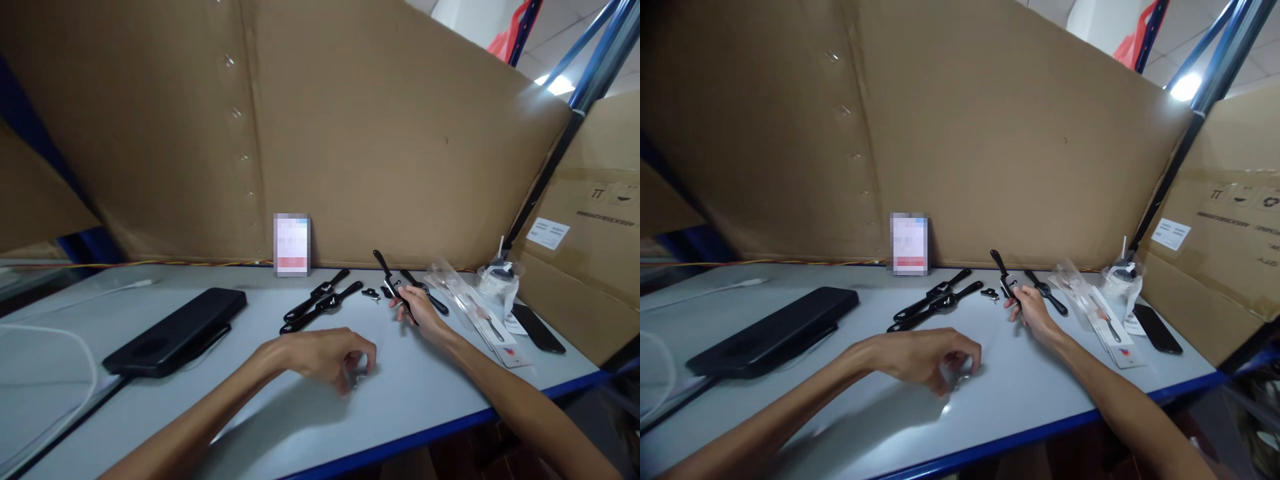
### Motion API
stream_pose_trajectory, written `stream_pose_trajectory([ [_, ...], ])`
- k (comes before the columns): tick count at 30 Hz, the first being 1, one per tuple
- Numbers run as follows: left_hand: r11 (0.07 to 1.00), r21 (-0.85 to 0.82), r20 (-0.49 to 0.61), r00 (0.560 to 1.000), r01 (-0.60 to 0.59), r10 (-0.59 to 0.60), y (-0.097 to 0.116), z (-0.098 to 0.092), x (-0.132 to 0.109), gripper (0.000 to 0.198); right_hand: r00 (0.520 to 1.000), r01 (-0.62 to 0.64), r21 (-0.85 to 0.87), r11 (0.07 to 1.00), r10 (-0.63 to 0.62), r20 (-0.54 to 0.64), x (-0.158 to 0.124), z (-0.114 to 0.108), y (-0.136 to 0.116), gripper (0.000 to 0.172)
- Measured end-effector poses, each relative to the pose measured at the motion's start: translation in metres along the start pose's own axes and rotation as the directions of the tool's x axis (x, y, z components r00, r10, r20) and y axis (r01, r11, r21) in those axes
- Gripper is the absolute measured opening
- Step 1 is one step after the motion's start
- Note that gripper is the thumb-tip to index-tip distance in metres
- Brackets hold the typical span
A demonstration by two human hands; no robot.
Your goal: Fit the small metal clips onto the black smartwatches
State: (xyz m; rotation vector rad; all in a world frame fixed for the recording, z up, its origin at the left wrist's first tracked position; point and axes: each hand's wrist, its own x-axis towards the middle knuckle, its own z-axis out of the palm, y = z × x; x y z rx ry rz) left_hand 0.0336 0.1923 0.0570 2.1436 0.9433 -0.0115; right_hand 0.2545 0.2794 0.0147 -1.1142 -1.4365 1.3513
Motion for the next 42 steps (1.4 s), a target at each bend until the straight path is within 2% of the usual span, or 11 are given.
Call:
stream_pose_trajectory([
  [6,0.997,0.072,-0.157,0.988,0.018,-0.007,0.0,0.008,0.008,0.013,1.0,0.002,-0.015,1.0,-0.002,-0.001,-0.002,0.004,0.0,0.026],
  [10,0.974,0.207,-0.302,0.953,0.096,-0.029,-0.003,0.013,0.014,0.029,1.0,0.005,-0.025,1.0,-0.004,0.022,-0.003,0.006,0.003,0.029],
  [13,0.957,0.279,-0.393,0.919,0.075,0.042,-0.001,0.022,0.019,0.039,1.0,0.005,-0.03,1.0,-0.005,0.023,-0.004,0.007,0.003,0.031],
  [18,0.935,0.353,-0.427,0.895,0.034,0.129,-0.005,0.032,0.028,0.016,0.999,0.042,-0.035,0.999,-0.042,-0.002,-0.004,0.009,0.005,0.032],
  [22,0.945,0.312,-0.569,0.816,0.094,0.107,-0.017,0.031,0.033,0.022,0.998,0.055,-0.035,0.998,-0.056,-0.01,-0.005,0.01,0.005,0.033],
  [24,0.967,0.243,-0.639,0.762,0.07,0.106,-0.018,0.031,0.034,0.026,0.998,0.055,-0.039,0.998,-0.056,-0.013,-0.005,0.01,0.005,0.033],
  [26,0.983,0.185,-0.663,0.738,0.002,0.124,-0.013,0.033,0.034,0.027,0.999,0.051,-0.042,0.998,-0.052,-0.011,-0.005,0.01,0.004,0.035],
  [31,0.969,0.173,-0.551,0.798,-0.176,0.243,0.012,0.044,0.029,0.017,0.999,0.047,-0.04,0.998,-0.047,0.0,-0.006,0.011,0.004,0.036],
  [35,0.943,0.251,-0.354,0.886,-0.218,0.299,0.025,0.054,0.028,0.033,0.998,0.057,-0.054,0.997,-0.057,0.002,-0.005,0.011,0.007,0.035],
  [38,0.922,0.332,-0.274,0.915,-0.2,0.297,0.026,0.056,0.03,0.014,0.998,0.069,-0.071,0.995,-0.068,0.007,-0.004,0.012,0.01,0.036],
  [42,0.913,0.407,-0.359,0.915,-0.024,0.184,0.015,0.05,0.033,0.021,0.995,0.101,-0.089,0.991,-0.1,0.009,-0.004,0.013,0.014,0.039],
])
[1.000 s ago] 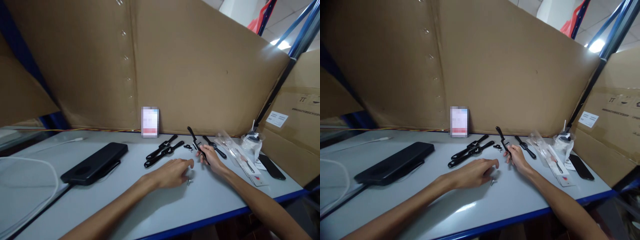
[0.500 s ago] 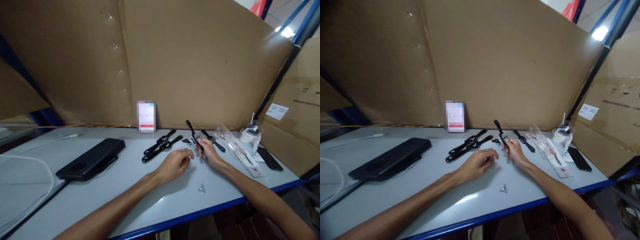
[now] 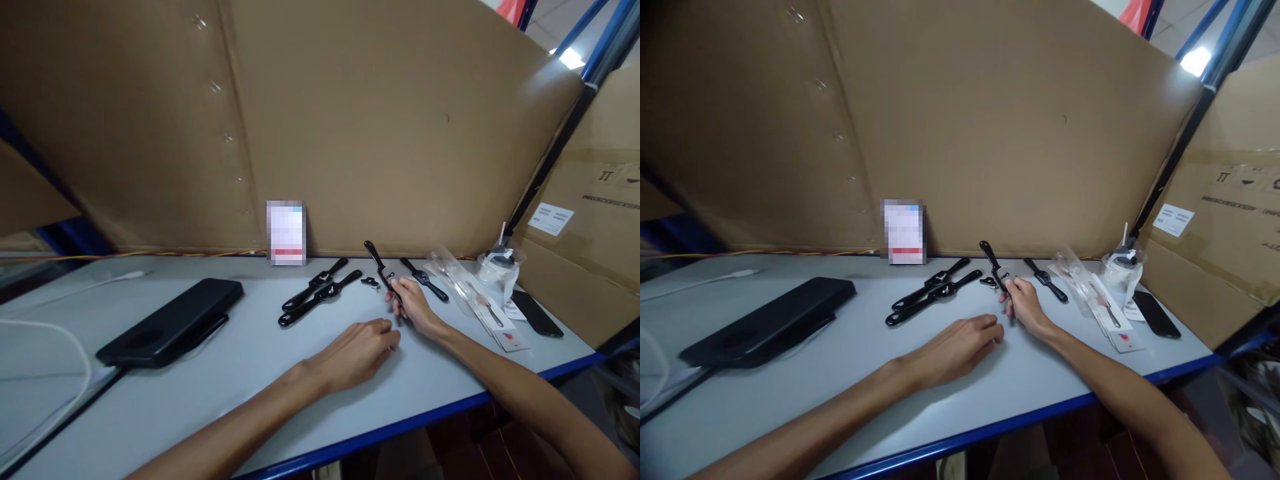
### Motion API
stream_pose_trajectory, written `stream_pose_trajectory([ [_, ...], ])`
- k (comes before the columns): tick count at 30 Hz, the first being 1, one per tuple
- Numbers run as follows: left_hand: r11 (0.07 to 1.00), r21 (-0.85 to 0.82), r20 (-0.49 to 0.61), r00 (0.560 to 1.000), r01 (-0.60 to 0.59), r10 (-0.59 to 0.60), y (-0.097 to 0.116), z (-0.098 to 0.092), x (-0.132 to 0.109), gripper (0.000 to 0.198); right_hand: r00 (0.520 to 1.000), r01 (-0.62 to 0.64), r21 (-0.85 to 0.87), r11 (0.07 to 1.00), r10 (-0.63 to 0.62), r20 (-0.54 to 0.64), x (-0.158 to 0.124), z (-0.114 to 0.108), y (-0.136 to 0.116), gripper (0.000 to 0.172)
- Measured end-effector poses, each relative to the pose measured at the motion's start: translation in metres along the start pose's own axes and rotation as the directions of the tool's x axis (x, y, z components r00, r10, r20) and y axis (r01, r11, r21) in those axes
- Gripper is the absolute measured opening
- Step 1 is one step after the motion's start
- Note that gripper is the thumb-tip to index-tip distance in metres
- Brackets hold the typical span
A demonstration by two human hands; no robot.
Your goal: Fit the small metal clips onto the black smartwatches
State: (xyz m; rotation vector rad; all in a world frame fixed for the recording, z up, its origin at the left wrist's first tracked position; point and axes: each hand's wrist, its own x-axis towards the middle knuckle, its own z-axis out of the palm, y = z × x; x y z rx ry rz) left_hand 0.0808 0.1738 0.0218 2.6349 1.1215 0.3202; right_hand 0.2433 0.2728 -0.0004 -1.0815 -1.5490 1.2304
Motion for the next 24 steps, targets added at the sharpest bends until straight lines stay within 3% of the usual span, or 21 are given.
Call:
stream_pose_trajectory([
  [3,0.996,0.028,-0.059,0.995,0.084,-0.082,-0.019,-0.002,0.0,0.023,1.0,0.02,-0.008,1.0,-0.02,0.013,-0.001,0.001,0.002,0.041],
  [7,0.994,-0.074,-0.115,0.989,0.084,-0.092,-0.039,-0.002,-0.001,0.027,0.999,0.032,-0.01,0.999,-0.031,0.013,-0.002,0.001,0.002,0.045],
  [13,0.993,-0.059,-0.127,0.986,0.104,-0.111,-0.04,-0.002,0.001,0.026,0.998,0.06,-0.042,0.997,-0.059,0.015,-0.002,0.001,0.004,0.048],
  [17,0.979,0.012,-0.158,0.967,0.202,-0.198,-0.041,-0.003,0.003,0.024,0.996,0.087,-0.059,0.994,-0.089,-0.021,0.001,-0.002,0.005,0.051],
  [24,0.955,0.068,-0.358,0.9,0.289,-0.247,-0.06,-0.001,0.002,0.036,0.976,0.136,-0.057,0.989,-0.144,-0.167,0.015,-0.019,0.002,0.052],
])
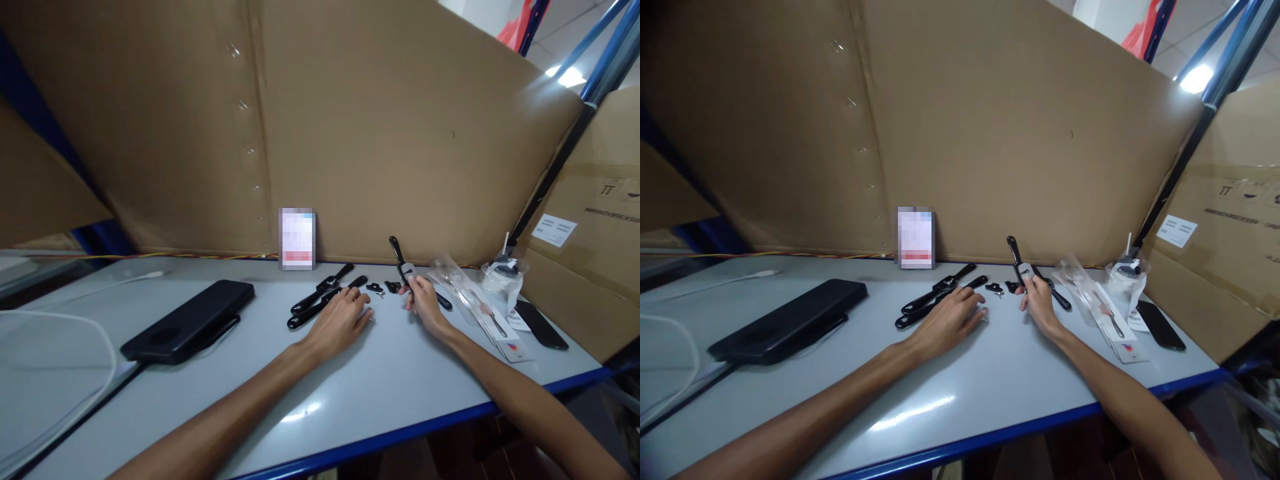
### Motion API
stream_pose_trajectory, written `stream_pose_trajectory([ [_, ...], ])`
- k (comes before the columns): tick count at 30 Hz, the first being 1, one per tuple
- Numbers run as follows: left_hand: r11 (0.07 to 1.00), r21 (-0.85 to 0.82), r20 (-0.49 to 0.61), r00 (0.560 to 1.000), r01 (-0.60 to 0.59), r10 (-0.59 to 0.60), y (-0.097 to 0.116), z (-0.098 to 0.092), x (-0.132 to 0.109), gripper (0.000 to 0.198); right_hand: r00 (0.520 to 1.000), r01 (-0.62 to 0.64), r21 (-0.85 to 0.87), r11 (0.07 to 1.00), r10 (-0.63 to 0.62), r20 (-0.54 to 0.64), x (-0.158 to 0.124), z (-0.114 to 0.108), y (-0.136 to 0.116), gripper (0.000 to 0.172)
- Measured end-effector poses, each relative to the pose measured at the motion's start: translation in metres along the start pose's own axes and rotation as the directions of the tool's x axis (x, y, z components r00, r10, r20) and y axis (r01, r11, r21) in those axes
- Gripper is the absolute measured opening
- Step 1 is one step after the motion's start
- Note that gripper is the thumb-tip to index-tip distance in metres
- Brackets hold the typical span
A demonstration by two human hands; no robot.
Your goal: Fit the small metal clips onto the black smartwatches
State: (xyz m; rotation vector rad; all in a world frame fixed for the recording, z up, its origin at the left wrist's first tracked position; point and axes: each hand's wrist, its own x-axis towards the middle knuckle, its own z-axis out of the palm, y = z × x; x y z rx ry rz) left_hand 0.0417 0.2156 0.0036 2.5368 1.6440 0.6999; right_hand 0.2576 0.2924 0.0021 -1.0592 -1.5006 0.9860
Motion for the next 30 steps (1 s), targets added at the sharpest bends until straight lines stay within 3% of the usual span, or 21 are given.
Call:
stream_pose_trajectory([
  [3,0.998,0.026,-0.017,0.998,-0.055,0.055,-0.009,0.005,0.008,0.049,0.999,-0.01,0.019,1.0,0.01,-0.047,0.005,-0.002,0.002,0.05],
  [5,0.995,0.025,0.032,0.995,-0.092,0.091,-0.013,0.011,0.015,0.058,0.999,-0.026,0.021,0.999,0.027,-0.042,0.006,0.0,0.004,0.049],
  [10,0.994,0.028,0.149,0.984,-0.105,0.1,-0.014,0.018,0.029,0.054,0.999,-0.041,0.015,0.999,0.04,0.016,0.003,0.004,0.006,0.048],
  [16,0.996,-0.052,0.061,0.996,-0.066,0.07,-0.024,0.004,0.018,0.04,0.998,-0.041,0.023,0.999,0.04,0.038,-0.002,0.003,0.002,0.049],
  [21,0.991,-0.126,-0.02,0.999,-0.037,0.034,-0.035,-0.001,0.013,0.046,0.998,-0.048,0.018,0.999,0.047,0.051,-0.007,0.005,-0.002,0.051],
  [25,0.998,-0.059,-0.124,0.992,-0.014,0.007,-0.039,-0.005,0.015,0.041,0.997,-0.035,0.026,0.999,0.033,0.065,-0.012,0.006,-0.006,0.052],
  [30,0.997,0.071,-0.008,1.0,-0.023,0.024,-0.043,0.0,0.012,0.033,0.995,-0.042,0.015,0.999,0.041,0.086,-0.016,0.008,-0.009,0.052],
])
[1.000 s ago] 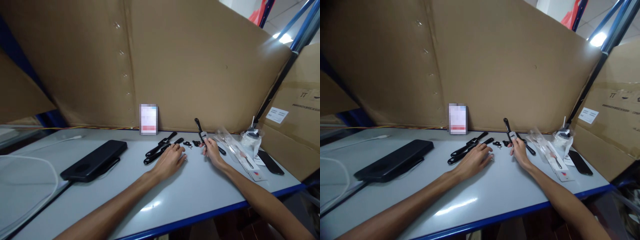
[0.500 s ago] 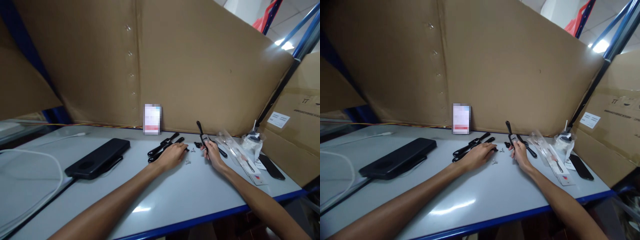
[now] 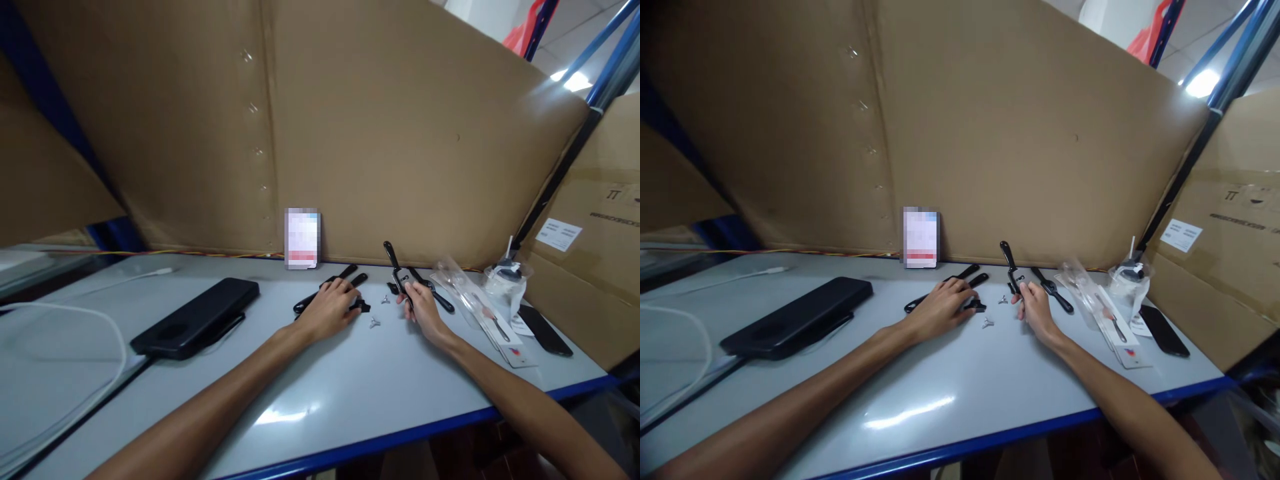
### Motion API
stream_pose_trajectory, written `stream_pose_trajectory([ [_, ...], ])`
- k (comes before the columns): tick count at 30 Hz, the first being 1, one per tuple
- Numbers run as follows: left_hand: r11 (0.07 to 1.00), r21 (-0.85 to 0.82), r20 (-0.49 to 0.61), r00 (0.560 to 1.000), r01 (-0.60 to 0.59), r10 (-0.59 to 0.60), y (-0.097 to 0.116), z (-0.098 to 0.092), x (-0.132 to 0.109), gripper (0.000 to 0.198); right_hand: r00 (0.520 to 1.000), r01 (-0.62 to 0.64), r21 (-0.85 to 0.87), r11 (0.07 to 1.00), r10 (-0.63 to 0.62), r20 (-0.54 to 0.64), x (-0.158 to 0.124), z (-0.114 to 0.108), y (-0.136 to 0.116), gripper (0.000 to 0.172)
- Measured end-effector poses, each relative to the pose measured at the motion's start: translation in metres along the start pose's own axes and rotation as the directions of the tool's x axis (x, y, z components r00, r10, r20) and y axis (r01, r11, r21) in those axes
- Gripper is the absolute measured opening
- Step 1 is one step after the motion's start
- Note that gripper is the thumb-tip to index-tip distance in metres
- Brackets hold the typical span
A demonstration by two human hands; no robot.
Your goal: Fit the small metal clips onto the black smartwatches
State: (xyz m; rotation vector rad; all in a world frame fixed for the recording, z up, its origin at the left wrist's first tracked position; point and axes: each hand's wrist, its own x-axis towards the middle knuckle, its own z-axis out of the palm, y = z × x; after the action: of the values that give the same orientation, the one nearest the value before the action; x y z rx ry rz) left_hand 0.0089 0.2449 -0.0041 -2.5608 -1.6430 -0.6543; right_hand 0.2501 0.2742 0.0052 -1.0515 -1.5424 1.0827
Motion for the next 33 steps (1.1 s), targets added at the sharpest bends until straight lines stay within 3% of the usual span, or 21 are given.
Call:
stream_pose_trajectory([
  [9,0.999,-0.034,-0.059,0.998,0.014,-0.016,0.01,-0.003,-0.001,0.015,0.999,0.018,-0.022,1.0,-0.017,0.042,-0.002,0.004,0.002,0.051],
  [13,0.99,-0.134,-0.286,0.954,0.052,-0.089,0.022,-0.016,-0.002,0.014,0.995,0.013,-0.038,0.999,-0.01,0.094,-0.005,0.006,0.001,0.048],
  [15,0.959,-0.273,-0.341,0.925,0.073,-0.167,0.028,-0.021,-0.001,0.011,0.993,0.019,-0.057,0.998,-0.012,0.115,-0.007,0.007,-0.001,0.046],
  [19,0.776,-0.621,-0.194,0.937,0.112,-0.29,0.043,-0.022,0.0,0.02,0.987,0.047,-0.096,0.994,-0.031,0.16,-0.012,0.011,-0.005,0.042],
  [23,0.678,-0.725,-0.134,0.94,0.123,-0.314,0.057,-0.017,-0.001,0.024,0.976,0.103,-0.17,0.98,-0.067,0.205,-0.018,0.016,-0.007,0.042],
  [27,0.728,-0.679,-0.184,0.937,0.096,-0.296,0.062,-0.016,-0.004,0.019,0.963,0.185,-0.225,0.956,-0.131,0.237,-0.023,0.02,-0.007,0.042],
  [33,0.878,-0.468,-0.248,0.94,0.095,-0.234,0.056,-0.018,-0.007,0.012,0.944,0.182,-0.258,0.949,-0.095,0.314,-0.025,0.021,-0.009,0.039],
])
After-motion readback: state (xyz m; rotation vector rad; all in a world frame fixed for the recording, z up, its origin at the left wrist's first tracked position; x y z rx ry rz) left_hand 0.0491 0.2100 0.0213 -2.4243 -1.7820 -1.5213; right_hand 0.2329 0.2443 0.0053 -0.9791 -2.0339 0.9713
